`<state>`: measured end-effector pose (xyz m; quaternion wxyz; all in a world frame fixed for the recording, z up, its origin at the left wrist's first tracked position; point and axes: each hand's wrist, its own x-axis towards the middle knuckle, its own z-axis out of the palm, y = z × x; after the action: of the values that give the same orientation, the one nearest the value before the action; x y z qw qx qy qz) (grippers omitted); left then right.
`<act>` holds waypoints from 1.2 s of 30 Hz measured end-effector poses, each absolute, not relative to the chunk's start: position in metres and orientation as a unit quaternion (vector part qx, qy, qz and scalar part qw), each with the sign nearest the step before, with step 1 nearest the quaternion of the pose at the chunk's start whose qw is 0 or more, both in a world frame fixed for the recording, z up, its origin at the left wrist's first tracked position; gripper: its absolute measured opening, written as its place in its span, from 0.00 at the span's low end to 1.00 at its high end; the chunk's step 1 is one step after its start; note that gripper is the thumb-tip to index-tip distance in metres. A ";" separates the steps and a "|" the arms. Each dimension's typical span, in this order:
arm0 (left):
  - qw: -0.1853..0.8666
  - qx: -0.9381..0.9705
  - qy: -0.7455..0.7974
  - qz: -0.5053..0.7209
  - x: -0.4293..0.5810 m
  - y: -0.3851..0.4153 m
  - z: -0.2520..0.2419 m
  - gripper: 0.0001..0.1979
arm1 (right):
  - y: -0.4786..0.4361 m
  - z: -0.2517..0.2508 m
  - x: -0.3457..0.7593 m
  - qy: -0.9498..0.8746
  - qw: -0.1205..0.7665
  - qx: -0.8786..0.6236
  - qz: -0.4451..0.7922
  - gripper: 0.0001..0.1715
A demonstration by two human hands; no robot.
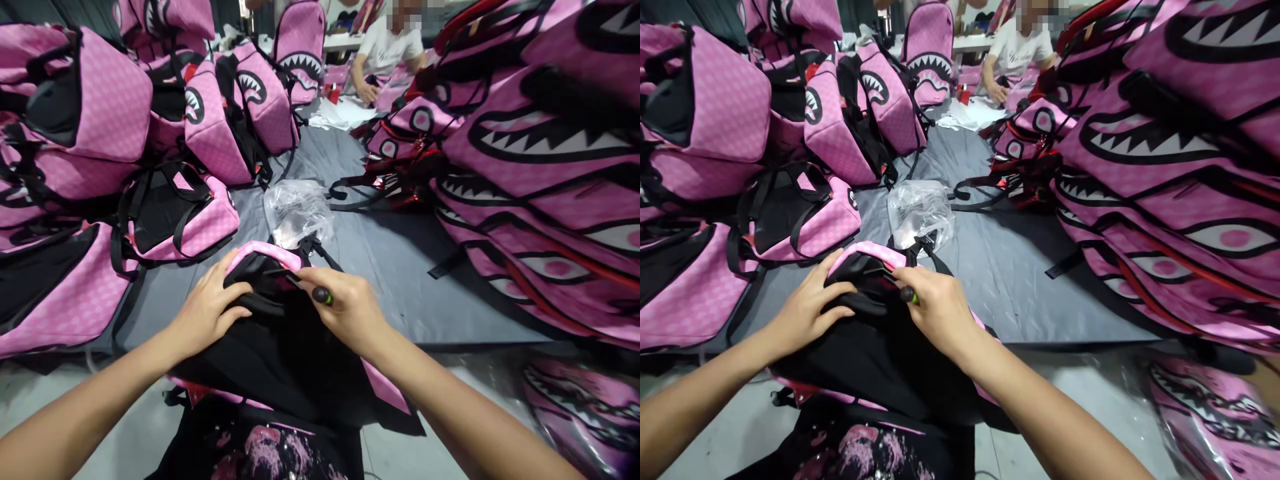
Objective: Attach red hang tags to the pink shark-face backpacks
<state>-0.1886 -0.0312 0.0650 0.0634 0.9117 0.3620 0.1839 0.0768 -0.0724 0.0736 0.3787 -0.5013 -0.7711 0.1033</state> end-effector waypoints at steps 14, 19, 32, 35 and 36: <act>0.007 0.850 0.477 0.224 -0.190 -0.051 0.031 0.43 | -0.048 0.064 0.020 -0.835 -0.022 -0.539 0.107 0.17; 0.005 0.857 0.467 0.217 -0.191 -0.049 0.029 0.43 | -0.044 0.065 0.020 -0.848 -0.037 -0.511 0.136 0.15; 0.024 0.841 0.464 0.276 -0.210 -0.036 0.018 0.41 | -0.018 0.083 -0.010 -0.904 0.072 -0.409 0.100 0.09; 0.031 0.836 0.481 0.262 -0.209 -0.035 0.018 0.43 | -0.038 0.084 0.010 -0.909 -0.031 -0.414 0.035 0.11; 0.035 0.832 0.491 0.256 -0.208 -0.035 0.019 0.43 | -0.046 0.083 0.018 -0.897 -0.077 -0.434 0.031 0.13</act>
<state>-0.2084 -0.0345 0.0190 0.0351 0.8320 0.4912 0.2557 0.0180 -0.0461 0.0832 -0.0774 -0.4342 -0.8970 0.0309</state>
